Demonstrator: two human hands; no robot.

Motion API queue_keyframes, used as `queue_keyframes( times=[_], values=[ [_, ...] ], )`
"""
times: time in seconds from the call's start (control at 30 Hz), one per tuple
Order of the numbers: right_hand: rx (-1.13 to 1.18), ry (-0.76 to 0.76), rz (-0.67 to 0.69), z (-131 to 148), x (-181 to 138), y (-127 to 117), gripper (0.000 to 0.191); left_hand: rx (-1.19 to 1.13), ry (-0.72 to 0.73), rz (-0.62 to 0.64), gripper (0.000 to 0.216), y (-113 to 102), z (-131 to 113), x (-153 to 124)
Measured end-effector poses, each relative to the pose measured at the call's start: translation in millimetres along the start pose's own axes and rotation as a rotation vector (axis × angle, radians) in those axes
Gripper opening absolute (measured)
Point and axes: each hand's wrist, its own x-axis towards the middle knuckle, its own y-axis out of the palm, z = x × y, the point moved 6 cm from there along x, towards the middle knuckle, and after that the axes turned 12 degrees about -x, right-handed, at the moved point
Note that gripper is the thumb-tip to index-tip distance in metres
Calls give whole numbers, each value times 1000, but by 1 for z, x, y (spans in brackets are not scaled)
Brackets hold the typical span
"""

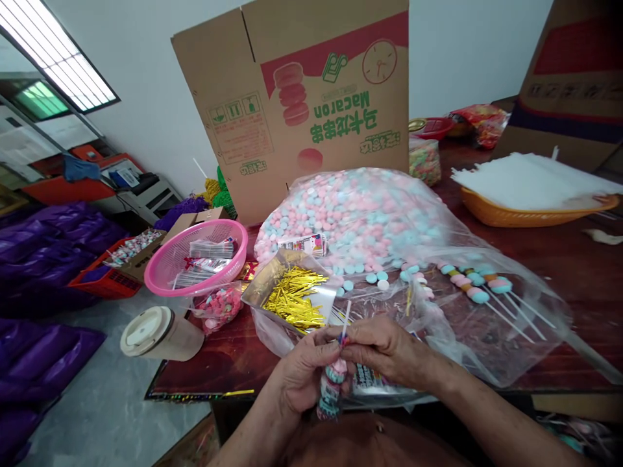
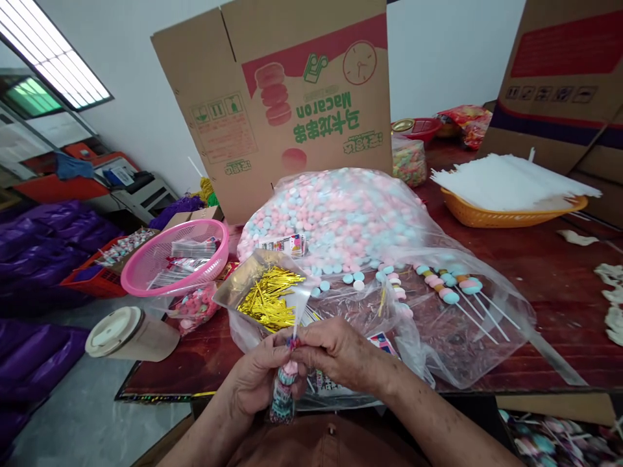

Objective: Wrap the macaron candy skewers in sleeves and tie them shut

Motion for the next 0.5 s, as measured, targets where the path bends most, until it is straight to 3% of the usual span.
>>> queue_keyframes(
  times=[0.07,0.13,0.27,0.4,0.5],
  values=[
    [97,33,28,-2,-1,0,26,-3,8,14,38,2,3,1],
    [74,109,-44,-10,-3,3,25,-21,54,-34,37,0,4,5],
    [-355,217,-277,-25,-14,10,23,-59,213,-260,34,-11,3,14],
    [-823,72,-337,-19,-21,10,22,-14,290,-371,38,-13,10,20],
    [-1012,-19,-472,-5,-24,-7,24,235,472,-409,46,-10,2,17]
  ],
)
